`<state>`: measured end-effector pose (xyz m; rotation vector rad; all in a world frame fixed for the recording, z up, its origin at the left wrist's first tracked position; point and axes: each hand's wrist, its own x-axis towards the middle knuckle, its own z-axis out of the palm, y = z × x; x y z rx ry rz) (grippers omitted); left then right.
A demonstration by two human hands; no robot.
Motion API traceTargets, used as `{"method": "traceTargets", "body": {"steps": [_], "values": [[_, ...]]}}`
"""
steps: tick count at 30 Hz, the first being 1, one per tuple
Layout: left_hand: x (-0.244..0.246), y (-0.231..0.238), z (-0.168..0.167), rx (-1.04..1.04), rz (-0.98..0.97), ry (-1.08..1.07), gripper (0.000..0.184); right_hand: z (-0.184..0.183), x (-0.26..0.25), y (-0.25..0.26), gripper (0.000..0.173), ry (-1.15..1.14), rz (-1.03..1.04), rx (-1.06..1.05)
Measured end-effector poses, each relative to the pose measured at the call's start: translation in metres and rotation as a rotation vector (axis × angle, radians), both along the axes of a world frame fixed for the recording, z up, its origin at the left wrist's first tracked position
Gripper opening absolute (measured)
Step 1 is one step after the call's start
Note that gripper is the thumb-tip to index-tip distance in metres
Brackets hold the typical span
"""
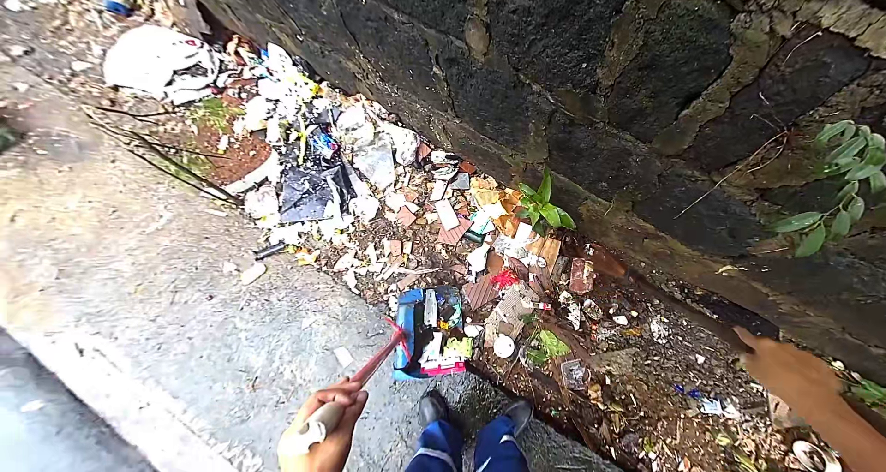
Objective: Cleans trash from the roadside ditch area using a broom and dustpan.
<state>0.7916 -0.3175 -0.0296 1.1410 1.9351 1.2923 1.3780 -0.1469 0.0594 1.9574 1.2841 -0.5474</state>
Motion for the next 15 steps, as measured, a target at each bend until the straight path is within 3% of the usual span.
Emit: {"method": "traceTargets", "body": {"steps": [4,7,11,13,15], "values": [[0.011,-0.001,0.004,-0.018,0.039,0.033,0.014,-0.078,-0.022,0.027,0.063,-0.101,0.032,-0.091],[0.011,-0.003,0.002,-0.01,0.056,0.039,0.013,-0.051,0.003,0.029,0.056,-0.034,0.089,-0.219],[0.012,-0.004,0.001,0.02,0.043,0.017,0.012,0.006,0.063,0.015,0.054,0.032,-0.013,-0.111],[0.013,-0.003,0.0,0.034,0.032,0.023,0.012,0.001,0.069,0.0,0.053,0.032,-0.123,-0.054],[0.013,-0.002,-0.001,0.047,0.031,0.028,0.012,-0.033,0.047,-0.009,0.048,0.02,-0.23,0.011]]}}
